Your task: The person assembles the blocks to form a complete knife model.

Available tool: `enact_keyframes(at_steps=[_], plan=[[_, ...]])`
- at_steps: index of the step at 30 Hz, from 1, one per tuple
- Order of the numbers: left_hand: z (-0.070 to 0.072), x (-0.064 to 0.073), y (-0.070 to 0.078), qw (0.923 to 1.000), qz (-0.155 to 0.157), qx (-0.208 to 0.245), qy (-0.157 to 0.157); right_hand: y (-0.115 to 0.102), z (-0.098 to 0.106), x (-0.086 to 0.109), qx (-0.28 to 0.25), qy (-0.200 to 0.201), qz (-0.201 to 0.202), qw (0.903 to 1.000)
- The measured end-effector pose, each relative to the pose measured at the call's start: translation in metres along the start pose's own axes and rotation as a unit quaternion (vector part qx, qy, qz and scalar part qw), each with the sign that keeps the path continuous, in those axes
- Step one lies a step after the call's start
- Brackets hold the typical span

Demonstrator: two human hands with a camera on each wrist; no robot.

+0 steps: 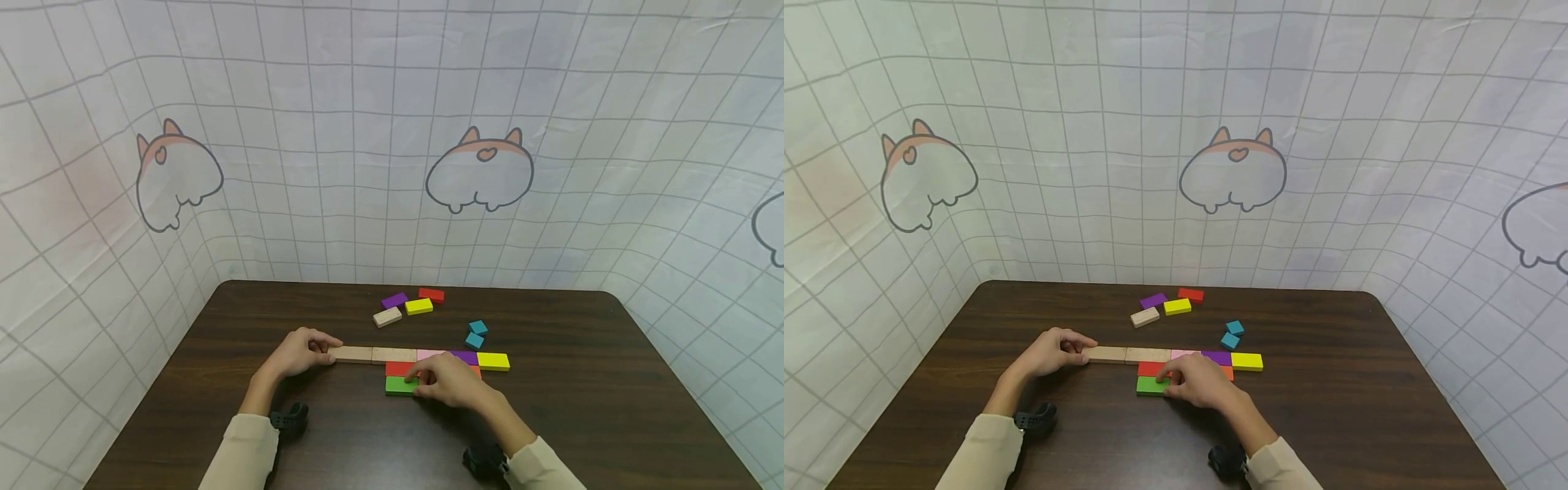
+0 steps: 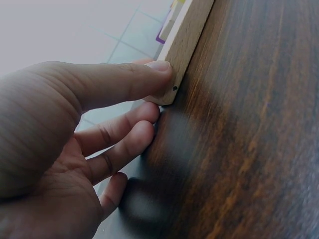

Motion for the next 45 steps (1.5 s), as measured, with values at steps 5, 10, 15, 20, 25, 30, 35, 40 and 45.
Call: enact_keyframes(at_steps=[5,10,15,20,25,30,35,40,45], plan=[[0.001,0.001,0.001,1.0000,-0.002,-0.003,-0.002,0.003,0.011,-0.006,-0.014,-0.009,0.010,0.9998],[0.001,0.000,0.001,1.0000,0.000,-0.005,-0.001,0.007,0.034,-0.019,-0.036,0.001,0.006,0.9993],[0.002,0.000,0.001,1.0000,-0.004,-0.009,-0.001,0.023,0.056,-0.038,-0.049,0.021,-0.010,0.9986],[0.002,0.000,0.000,1.0000,-0.006,-0.006,-0.003,0.048,0.071,-0.059,-0.029,0.045,-0.040,0.9977],[0.000,0.000,-0.001,1.0000,-0.007,-0.004,-0.004,0.070,0.077,-0.075,-0.015,0.063,-0.091,0.9937],[-0.001,0.001,0.000,1.0000,-0.006,-0.004,-0.006,0.080,0.078,-0.085,-0.006,0.067,-0.126,0.9897],[-0.001,0.000,0.001,0.9999,-0.009,-0.007,0.001,0.080,0.080,-0.092,-0.005,0.055,-0.125,0.9907],[0.001,0.001,0.003,1.0000,-0.006,-0.007,0.002,0.079,0.080,-0.097,-0.002,0.041,-0.118,0.9922],[0.001,0.003,0.004,1.0000,0.001,-0.003,0.002,0.079,0.077,-0.104,0.001,0.030,-0.120,0.9923]])
Point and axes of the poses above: each hand's wrist, its own x-axis away from the middle knuckle, its own z-axis out of the back of the hand, y = z × x, the point moved 3 cm from there along -x, towards the middle knuckle, and after that the axes turned 9 degrees about -x, right-handed, at the moved point
